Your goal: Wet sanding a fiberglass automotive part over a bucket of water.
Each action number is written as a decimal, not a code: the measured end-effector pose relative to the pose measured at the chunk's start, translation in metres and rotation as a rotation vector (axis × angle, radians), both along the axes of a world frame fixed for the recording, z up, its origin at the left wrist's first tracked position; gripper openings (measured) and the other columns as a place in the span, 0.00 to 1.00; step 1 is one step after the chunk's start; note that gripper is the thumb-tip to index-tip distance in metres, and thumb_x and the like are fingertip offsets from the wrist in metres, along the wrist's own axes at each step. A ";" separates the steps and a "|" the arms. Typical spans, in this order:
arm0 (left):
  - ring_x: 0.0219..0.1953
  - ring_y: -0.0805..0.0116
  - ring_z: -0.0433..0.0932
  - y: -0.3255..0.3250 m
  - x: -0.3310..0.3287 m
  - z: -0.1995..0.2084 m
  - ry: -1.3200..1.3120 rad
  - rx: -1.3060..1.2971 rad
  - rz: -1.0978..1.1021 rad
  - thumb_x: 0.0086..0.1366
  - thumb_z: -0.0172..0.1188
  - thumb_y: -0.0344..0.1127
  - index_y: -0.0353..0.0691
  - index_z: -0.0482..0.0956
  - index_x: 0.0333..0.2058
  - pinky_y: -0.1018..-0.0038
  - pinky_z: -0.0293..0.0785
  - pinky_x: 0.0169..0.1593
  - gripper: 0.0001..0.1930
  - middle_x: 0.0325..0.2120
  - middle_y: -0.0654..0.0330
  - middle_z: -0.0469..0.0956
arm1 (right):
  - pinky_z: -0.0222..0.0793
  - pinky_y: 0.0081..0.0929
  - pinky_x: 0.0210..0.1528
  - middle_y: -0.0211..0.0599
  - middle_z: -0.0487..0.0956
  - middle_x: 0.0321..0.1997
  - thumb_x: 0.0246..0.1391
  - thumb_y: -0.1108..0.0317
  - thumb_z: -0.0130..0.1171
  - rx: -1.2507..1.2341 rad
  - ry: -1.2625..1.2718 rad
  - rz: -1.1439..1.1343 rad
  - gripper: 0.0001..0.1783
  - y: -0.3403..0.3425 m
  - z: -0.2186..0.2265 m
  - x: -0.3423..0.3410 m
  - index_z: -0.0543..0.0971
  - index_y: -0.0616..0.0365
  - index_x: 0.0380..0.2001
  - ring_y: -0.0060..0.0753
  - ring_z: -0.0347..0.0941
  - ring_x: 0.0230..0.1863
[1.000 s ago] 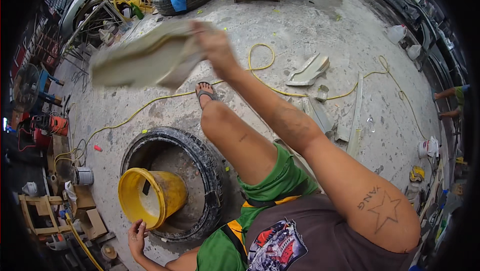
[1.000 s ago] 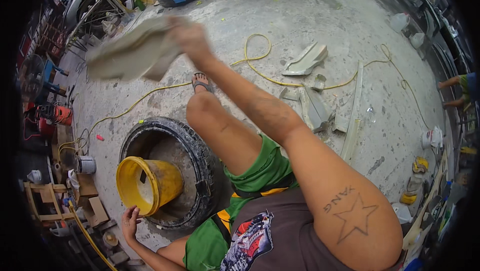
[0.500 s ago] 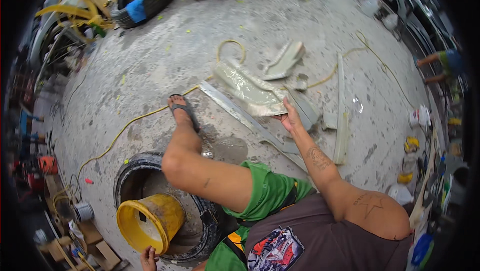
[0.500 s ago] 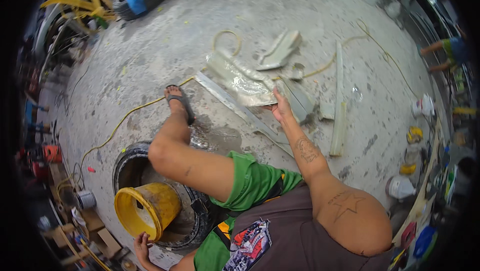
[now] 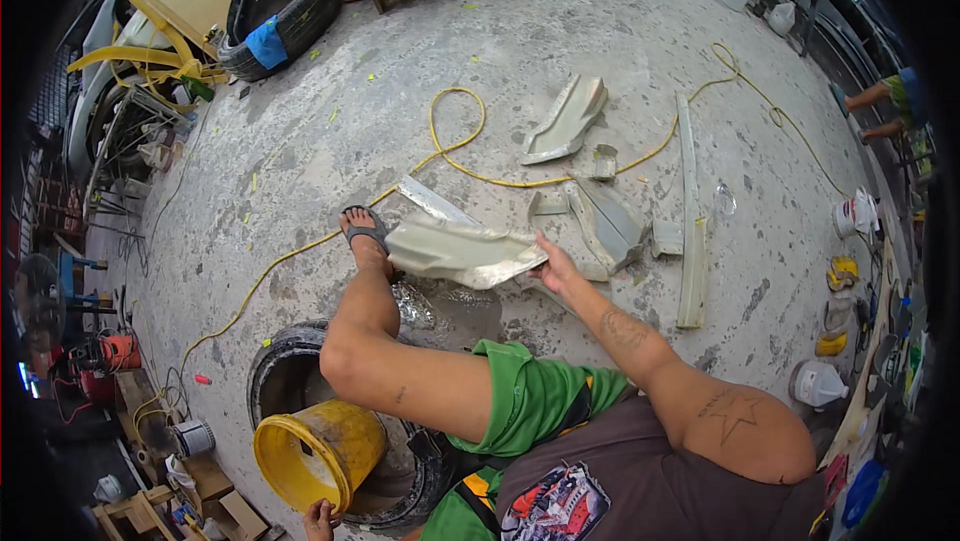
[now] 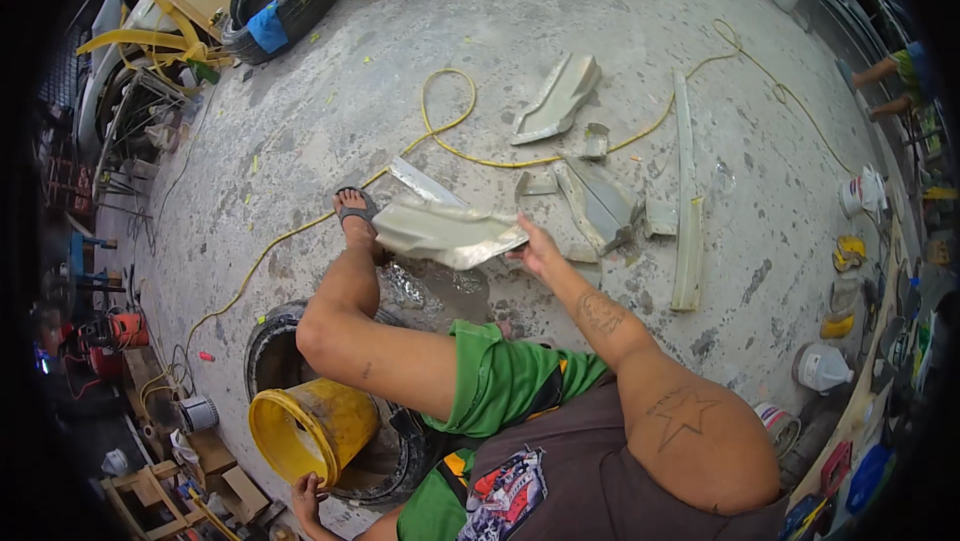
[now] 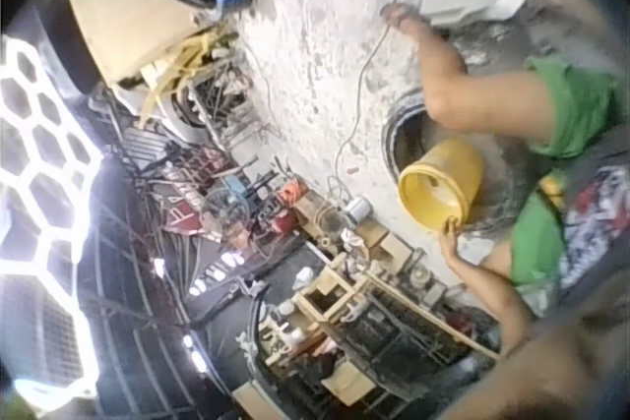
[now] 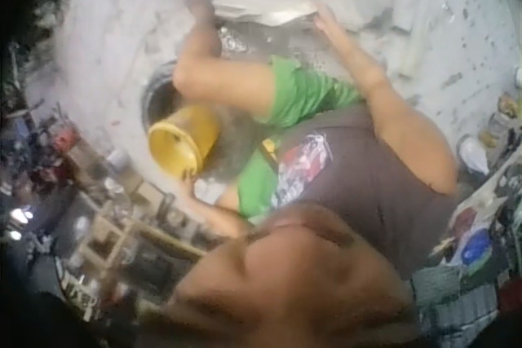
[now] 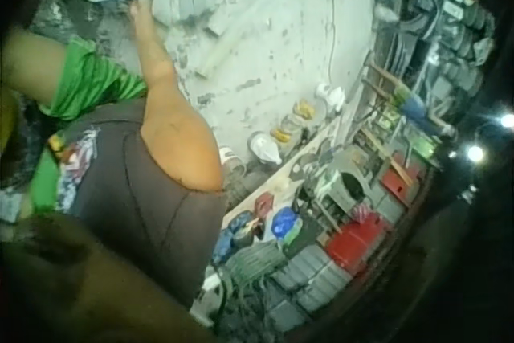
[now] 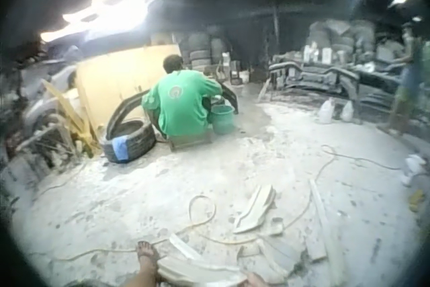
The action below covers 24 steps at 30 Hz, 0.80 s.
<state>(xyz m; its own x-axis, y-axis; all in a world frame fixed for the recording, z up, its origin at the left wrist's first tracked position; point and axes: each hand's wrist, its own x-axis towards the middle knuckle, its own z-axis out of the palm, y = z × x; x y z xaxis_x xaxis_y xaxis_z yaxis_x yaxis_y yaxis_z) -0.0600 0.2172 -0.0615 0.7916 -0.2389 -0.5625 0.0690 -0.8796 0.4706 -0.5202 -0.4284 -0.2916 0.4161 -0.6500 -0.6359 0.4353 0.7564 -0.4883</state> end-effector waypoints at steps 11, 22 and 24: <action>0.27 0.62 0.86 -0.004 -0.004 -0.006 0.040 0.082 0.093 0.72 0.61 0.42 0.29 0.79 0.50 0.68 0.83 0.30 0.20 0.35 0.52 0.85 | 0.83 0.41 0.52 0.36 0.80 0.58 0.68 0.49 0.59 0.094 -0.402 -0.605 0.25 -0.064 -0.057 0.127 0.75 0.53 0.59 0.38 0.78 0.58; 0.24 0.65 0.84 0.017 0.012 -0.010 0.012 -0.041 0.023 0.71 0.63 0.44 0.32 0.80 0.48 0.72 0.78 0.27 0.19 0.35 0.55 0.84 | 0.78 0.50 0.60 0.58 0.72 0.64 0.63 0.42 0.63 0.093 -0.203 -0.097 0.49 -0.012 -0.046 0.080 0.54 0.64 0.70 0.55 0.76 0.60; 0.25 0.65 0.83 0.013 0.002 -0.003 0.000 -0.038 0.020 0.71 0.63 0.45 0.30 0.80 0.49 0.72 0.78 0.29 0.21 0.35 0.54 0.84 | 0.80 0.44 0.53 0.48 0.79 0.57 0.68 0.46 0.59 0.061 0.027 0.220 0.32 0.025 -0.040 0.051 0.68 0.61 0.61 0.45 0.81 0.50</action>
